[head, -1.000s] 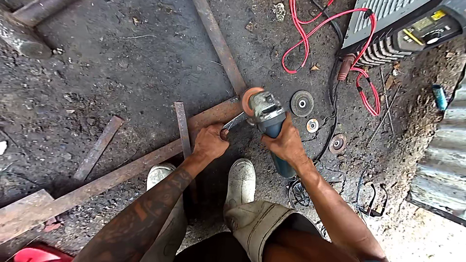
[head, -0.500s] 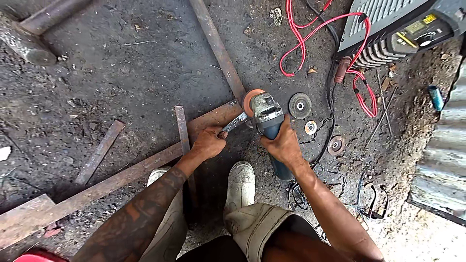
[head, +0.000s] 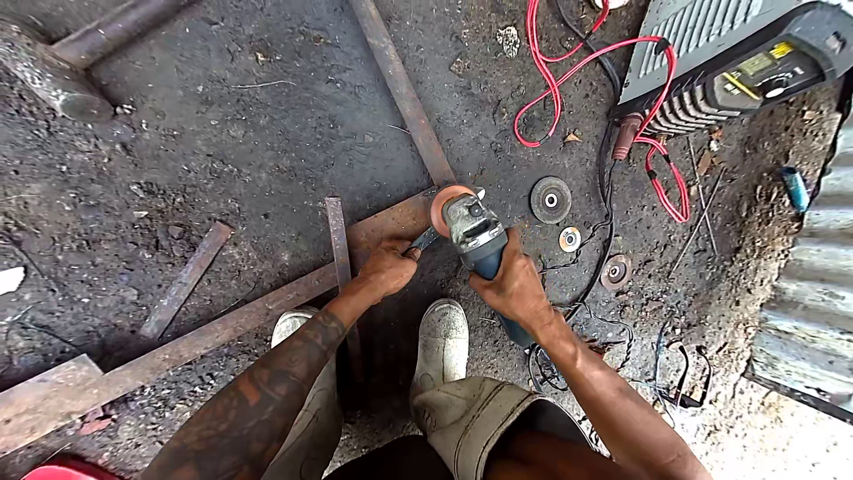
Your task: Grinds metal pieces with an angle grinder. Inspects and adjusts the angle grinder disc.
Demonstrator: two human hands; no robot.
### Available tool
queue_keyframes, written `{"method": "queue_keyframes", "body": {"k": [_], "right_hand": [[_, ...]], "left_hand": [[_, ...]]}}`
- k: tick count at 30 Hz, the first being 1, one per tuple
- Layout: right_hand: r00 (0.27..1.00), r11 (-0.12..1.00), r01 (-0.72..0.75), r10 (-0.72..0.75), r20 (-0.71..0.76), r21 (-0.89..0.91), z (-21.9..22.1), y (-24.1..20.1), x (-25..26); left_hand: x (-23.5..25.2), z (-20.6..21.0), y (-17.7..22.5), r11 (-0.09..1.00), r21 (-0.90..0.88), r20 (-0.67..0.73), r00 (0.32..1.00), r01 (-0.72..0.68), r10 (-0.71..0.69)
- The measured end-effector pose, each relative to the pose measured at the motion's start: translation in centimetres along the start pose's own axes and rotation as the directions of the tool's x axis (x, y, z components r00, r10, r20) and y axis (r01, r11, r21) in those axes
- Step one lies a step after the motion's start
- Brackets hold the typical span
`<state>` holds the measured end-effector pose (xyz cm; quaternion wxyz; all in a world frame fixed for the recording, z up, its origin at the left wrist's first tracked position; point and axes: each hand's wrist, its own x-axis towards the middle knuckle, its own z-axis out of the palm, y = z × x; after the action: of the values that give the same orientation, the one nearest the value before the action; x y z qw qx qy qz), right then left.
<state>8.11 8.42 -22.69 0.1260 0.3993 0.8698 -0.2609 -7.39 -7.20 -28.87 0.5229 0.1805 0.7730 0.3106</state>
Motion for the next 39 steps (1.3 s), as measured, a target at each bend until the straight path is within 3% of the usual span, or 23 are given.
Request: {"method": "queue_keyframes", "body": {"k": [6,12,17,22,26,33,39], "right_hand": [[0.995,0.996,-0.076,0.079,-0.059,0.051,-0.7,0.6,2.1],[1.000,1.000,0.019,-0.019,0.025,0.007,-0.1,-0.1,-0.1],[0.997,0.997,-0.065,0.067,-0.035,0.039,-0.7,0.4,1.6],[1.000,1.000,0.025,-0.025,0.000,0.020,-0.2,0.5,-0.3],[0.999,0.999,-0.031,0.032,-0.018,0.042,-0.4,0.6,0.9],[0.999,0.999,0.035,-0.035,0.008,0.019,-0.6,0.4,0.2],[0.998,0.997,-0.044,0.047,-0.037,0.063,-1.5,0.8,2.4]], "left_hand": [[0.1,0.1,-0.7,0.996,-0.088,0.020,0.999,0.028,-0.026],[0.1,0.0,-0.3,0.995,-0.088,0.038,0.998,0.045,-0.042],[-0.3,0.5,-0.4,0.995,-0.096,-0.004,1.000,0.024,-0.025],[-0.8,0.5,0.2,0.995,-0.081,0.003,0.998,0.056,-0.056],[-0.9,0.6,0.0,0.995,-0.075,-0.001,0.998,0.063,-0.064],[-1.3,0.7,1.3,0.995,0.093,-0.074,0.997,0.020,-0.013],[-1.5,0.9,1.5,0.984,0.175,-0.105,0.994,0.016,0.002]]}}
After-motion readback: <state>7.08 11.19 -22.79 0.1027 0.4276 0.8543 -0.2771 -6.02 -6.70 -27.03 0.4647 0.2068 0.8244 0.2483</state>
